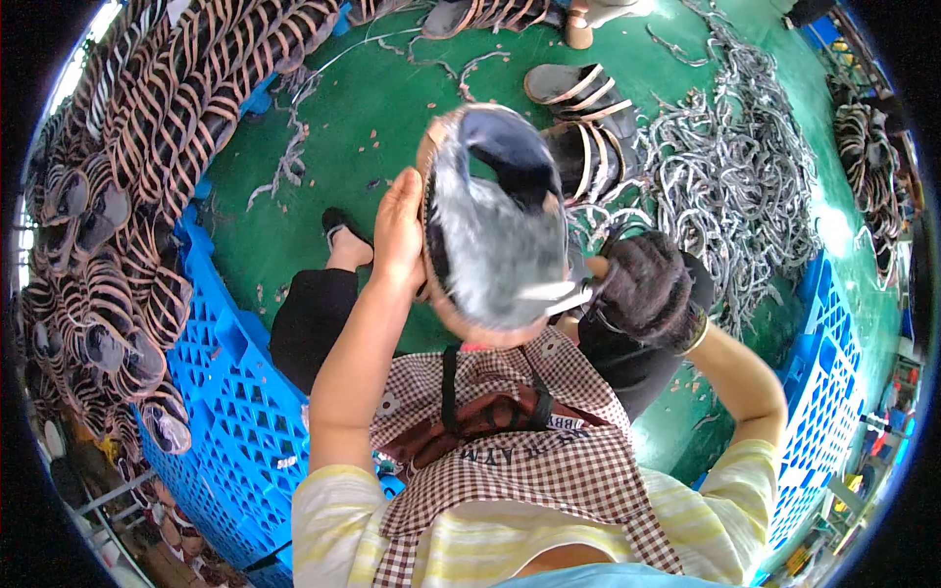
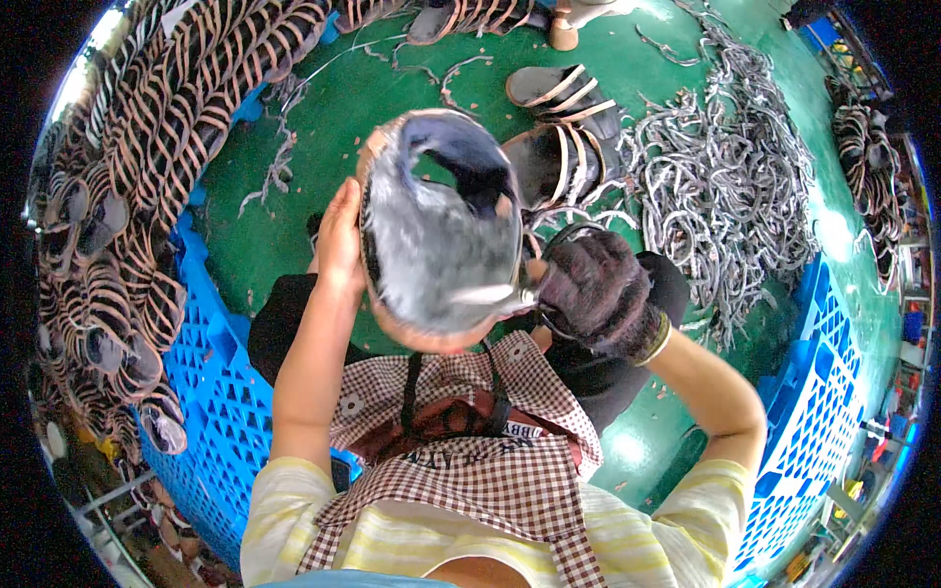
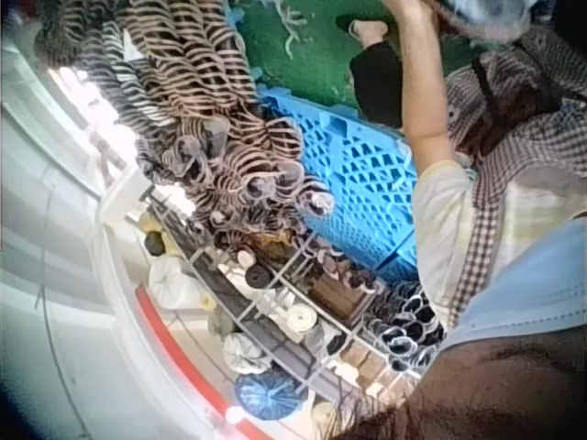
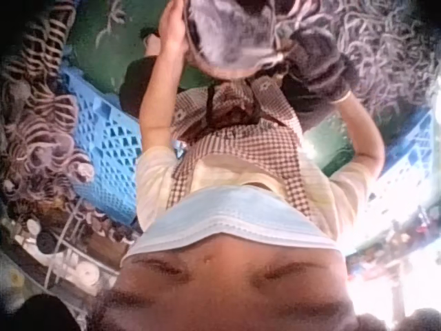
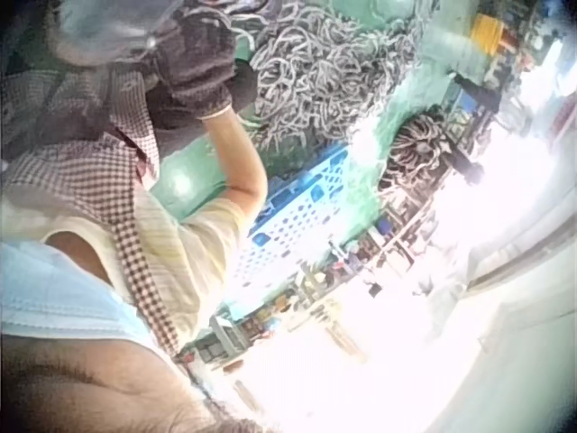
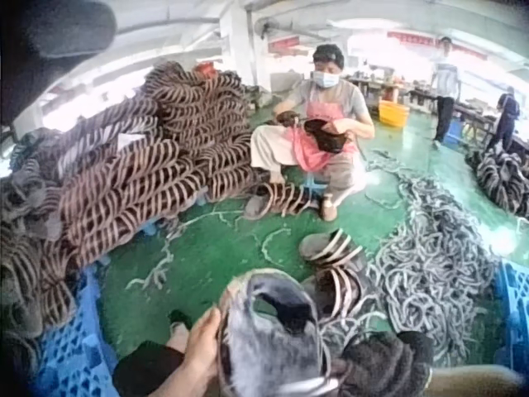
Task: Trimming excess material from newly manufactured shoes using scissors.
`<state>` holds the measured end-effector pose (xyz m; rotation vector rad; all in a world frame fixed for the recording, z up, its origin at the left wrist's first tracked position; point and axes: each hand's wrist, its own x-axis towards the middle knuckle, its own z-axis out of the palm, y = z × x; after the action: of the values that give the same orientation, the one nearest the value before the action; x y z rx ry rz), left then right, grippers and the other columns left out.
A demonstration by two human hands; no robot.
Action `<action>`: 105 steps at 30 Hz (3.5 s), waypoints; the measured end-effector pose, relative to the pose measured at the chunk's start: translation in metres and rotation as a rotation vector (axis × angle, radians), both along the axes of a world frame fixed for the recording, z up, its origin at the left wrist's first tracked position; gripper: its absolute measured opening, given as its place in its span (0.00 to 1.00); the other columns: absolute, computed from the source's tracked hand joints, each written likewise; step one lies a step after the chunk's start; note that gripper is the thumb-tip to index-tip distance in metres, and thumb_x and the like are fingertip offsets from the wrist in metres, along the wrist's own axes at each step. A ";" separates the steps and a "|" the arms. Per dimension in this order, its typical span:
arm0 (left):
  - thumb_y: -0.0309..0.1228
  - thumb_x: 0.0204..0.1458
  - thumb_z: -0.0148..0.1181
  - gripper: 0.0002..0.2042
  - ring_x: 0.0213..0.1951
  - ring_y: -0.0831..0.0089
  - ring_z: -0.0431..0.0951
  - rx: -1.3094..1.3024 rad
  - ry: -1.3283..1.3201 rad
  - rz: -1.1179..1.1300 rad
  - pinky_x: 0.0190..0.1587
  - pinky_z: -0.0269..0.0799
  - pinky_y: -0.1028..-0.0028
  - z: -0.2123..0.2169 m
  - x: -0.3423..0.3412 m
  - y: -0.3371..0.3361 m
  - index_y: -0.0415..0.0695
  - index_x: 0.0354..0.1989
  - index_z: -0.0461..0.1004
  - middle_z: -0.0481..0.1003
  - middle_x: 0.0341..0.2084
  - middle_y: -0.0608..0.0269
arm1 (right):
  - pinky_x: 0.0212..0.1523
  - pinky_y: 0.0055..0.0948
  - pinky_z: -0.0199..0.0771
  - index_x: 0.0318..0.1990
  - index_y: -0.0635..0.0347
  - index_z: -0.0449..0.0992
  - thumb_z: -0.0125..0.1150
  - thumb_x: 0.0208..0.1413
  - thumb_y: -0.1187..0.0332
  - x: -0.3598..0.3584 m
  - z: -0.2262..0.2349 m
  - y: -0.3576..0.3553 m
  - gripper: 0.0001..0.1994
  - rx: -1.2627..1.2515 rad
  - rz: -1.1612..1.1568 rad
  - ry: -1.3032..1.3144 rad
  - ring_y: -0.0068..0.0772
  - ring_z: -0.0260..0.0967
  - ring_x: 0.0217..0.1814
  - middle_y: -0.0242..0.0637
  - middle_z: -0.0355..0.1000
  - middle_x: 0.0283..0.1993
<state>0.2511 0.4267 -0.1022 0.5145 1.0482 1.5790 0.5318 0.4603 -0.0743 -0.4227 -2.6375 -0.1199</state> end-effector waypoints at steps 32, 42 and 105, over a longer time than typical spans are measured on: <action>0.29 0.58 0.40 0.14 0.41 0.76 0.70 0.220 0.242 -0.168 0.46 0.69 0.74 0.001 -0.015 -0.067 0.36 0.49 0.62 0.69 0.40 0.62 | 0.25 0.36 0.64 0.39 0.61 0.70 0.64 0.33 0.60 -0.046 0.045 -0.031 0.23 -0.349 -0.212 -0.130 0.42 0.66 0.24 0.38 0.67 0.26; 0.29 0.56 0.45 0.10 0.32 0.82 0.67 0.222 0.568 -0.207 0.38 0.63 0.80 -0.007 -0.016 -0.072 0.36 0.42 0.67 0.70 0.30 0.69 | 0.28 0.41 0.64 0.43 0.62 0.69 0.65 0.29 0.58 -0.054 0.052 -0.034 0.29 -0.450 -0.201 -0.174 0.45 0.66 0.29 0.40 0.66 0.29; 0.35 0.53 0.47 0.11 0.35 0.47 0.71 -0.726 1.331 -0.196 0.34 0.63 0.59 -0.266 -0.062 -0.008 0.39 0.37 0.67 0.71 0.27 0.44 | 0.42 0.46 0.65 0.46 0.52 0.65 0.44 0.52 0.62 -0.044 -0.243 0.238 0.14 -0.662 -0.920 -0.293 0.56 0.65 0.45 0.53 0.68 0.42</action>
<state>0.1893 0.4183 -0.3684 1.1271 2.3121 0.4219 0.4877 0.6982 -0.3177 -1.9279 -2.4566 0.4459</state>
